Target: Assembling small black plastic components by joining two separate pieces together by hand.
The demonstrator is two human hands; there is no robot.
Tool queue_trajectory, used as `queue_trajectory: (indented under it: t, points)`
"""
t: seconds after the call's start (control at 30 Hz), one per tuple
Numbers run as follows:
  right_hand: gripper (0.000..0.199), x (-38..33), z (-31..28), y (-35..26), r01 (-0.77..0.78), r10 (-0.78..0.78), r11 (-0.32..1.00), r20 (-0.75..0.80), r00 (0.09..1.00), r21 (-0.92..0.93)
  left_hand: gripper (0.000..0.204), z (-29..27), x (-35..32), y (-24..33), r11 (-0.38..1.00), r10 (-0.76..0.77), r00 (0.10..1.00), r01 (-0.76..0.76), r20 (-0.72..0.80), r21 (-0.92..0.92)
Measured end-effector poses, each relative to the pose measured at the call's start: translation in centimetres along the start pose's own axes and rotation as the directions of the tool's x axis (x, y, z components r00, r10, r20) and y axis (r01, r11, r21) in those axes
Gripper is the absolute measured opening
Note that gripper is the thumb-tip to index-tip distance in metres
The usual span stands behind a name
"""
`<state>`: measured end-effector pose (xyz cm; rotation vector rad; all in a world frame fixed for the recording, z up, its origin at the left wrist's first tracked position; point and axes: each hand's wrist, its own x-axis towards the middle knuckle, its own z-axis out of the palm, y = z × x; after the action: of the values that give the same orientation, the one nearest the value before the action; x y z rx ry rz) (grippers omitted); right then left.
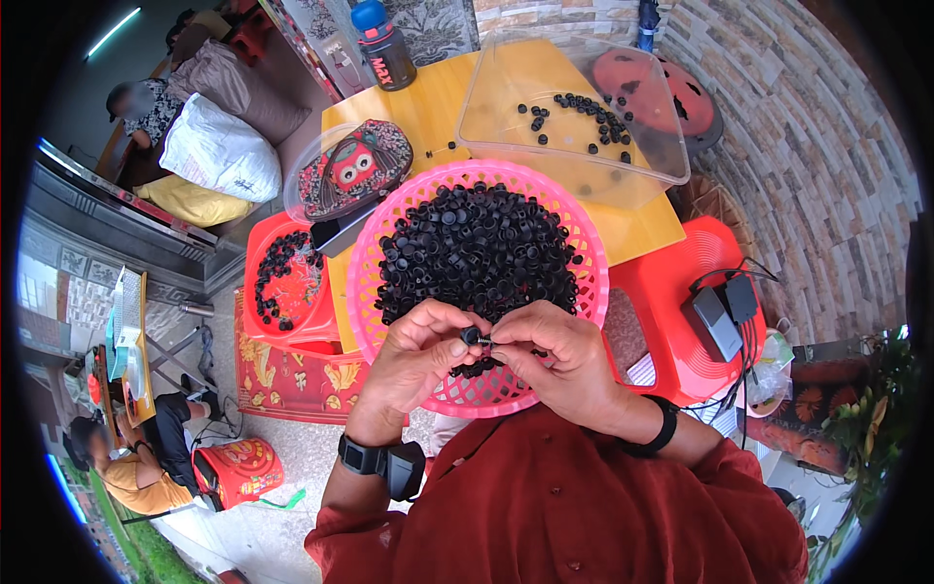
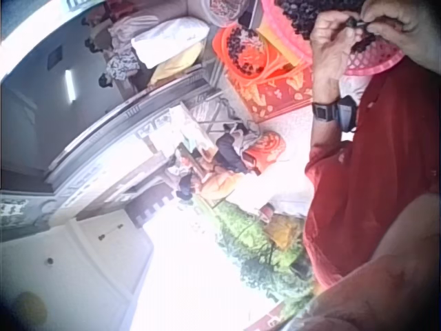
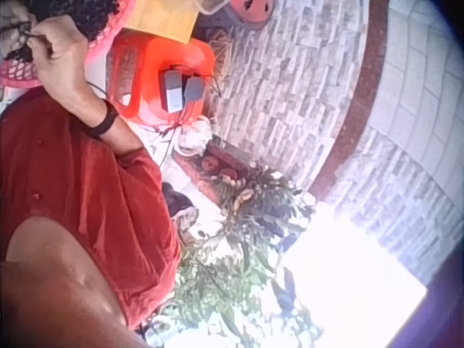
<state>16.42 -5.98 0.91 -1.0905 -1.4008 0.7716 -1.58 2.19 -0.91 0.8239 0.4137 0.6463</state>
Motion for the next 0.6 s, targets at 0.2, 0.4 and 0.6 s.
queue_trajectory:
  t: [0.2, 0.4, 0.6]
  points:
    - [0.016, 0.0, 0.5, -0.3, 0.062, -0.066, 0.991, -0.03, 0.997, -0.12, 0.019, 0.2, -0.2, -0.3, 0.993, 0.036, 0.999, -0.033, -0.029, 0.109]
    - [0.015, 0.1, 0.7, -0.5, 0.059, -0.059, 0.985, 0.004, 0.998, -0.161, 0.019, 0.0, -0.4, -0.5, 0.991, 0.045, 0.999, -0.041, -0.026, 0.127]
    - [0.014, 0.0, 1.1, -0.4, 0.04, -0.04, 0.986, 0.003, 0.999, -0.162, 0.02, -0.2, -0.7, -0.8, 0.985, 0.054, 0.998, -0.049, -0.028, 0.164]
